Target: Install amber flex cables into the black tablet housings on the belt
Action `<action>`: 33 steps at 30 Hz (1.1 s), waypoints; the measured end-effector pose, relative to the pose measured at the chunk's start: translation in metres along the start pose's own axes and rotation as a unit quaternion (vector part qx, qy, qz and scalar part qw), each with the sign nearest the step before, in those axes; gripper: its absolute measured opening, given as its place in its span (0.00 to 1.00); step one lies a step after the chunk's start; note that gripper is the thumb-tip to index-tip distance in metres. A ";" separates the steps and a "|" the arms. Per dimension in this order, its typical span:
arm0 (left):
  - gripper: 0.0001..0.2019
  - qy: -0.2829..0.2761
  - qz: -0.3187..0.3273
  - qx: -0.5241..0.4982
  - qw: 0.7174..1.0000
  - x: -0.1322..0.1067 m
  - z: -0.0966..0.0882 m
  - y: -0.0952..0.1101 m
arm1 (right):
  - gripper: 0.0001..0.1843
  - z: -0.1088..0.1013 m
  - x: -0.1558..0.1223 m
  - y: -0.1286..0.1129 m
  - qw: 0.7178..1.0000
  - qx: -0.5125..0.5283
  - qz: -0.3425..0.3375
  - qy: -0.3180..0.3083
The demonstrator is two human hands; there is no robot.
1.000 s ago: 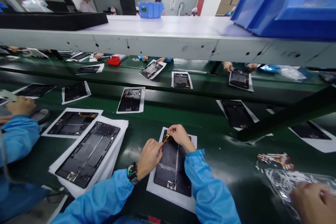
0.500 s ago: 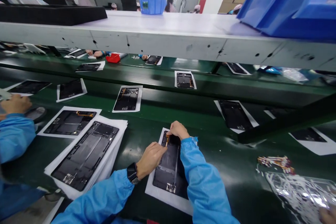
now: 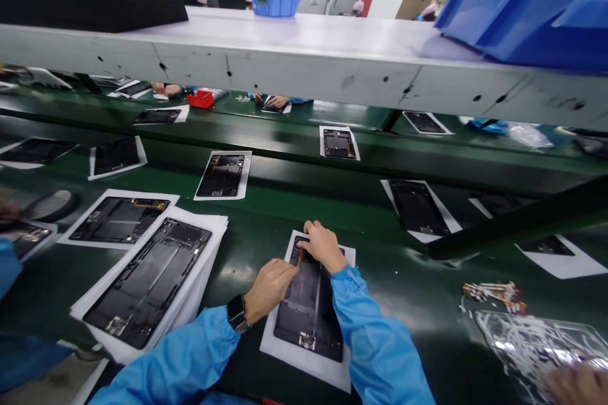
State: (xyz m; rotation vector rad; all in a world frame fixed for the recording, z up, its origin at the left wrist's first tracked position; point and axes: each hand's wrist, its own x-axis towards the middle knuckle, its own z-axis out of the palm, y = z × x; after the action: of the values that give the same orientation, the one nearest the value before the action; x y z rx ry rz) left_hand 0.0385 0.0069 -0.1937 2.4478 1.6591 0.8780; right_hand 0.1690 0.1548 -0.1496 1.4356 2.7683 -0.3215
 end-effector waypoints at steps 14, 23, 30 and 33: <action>0.11 -0.008 0.021 -0.015 1.000 0.000 0.005 -0.006 | 0.16 0.016 -0.009 0.017 0.994 0.079 0.020 0.068; 0.13 -0.029 0.040 0.010 0.999 -0.004 0.009 -0.011 | 0.18 0.020 -0.008 0.021 0.993 0.089 0.014 0.074; 0.12 -0.035 0.056 0.028 0.997 -0.003 0.006 -0.009 | 0.18 0.020 -0.007 0.022 0.993 0.088 0.011 0.078; 0.12 -0.037 0.057 0.029 0.997 -0.003 0.005 -0.008 | 0.18 0.021 -0.007 0.022 0.993 0.086 0.007 0.086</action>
State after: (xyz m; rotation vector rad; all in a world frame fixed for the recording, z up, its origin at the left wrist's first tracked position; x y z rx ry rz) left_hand 0.0334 0.0095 -0.2020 2.6015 1.5553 0.7512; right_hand 0.1897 0.1577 -0.1729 1.5919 2.9271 -0.4695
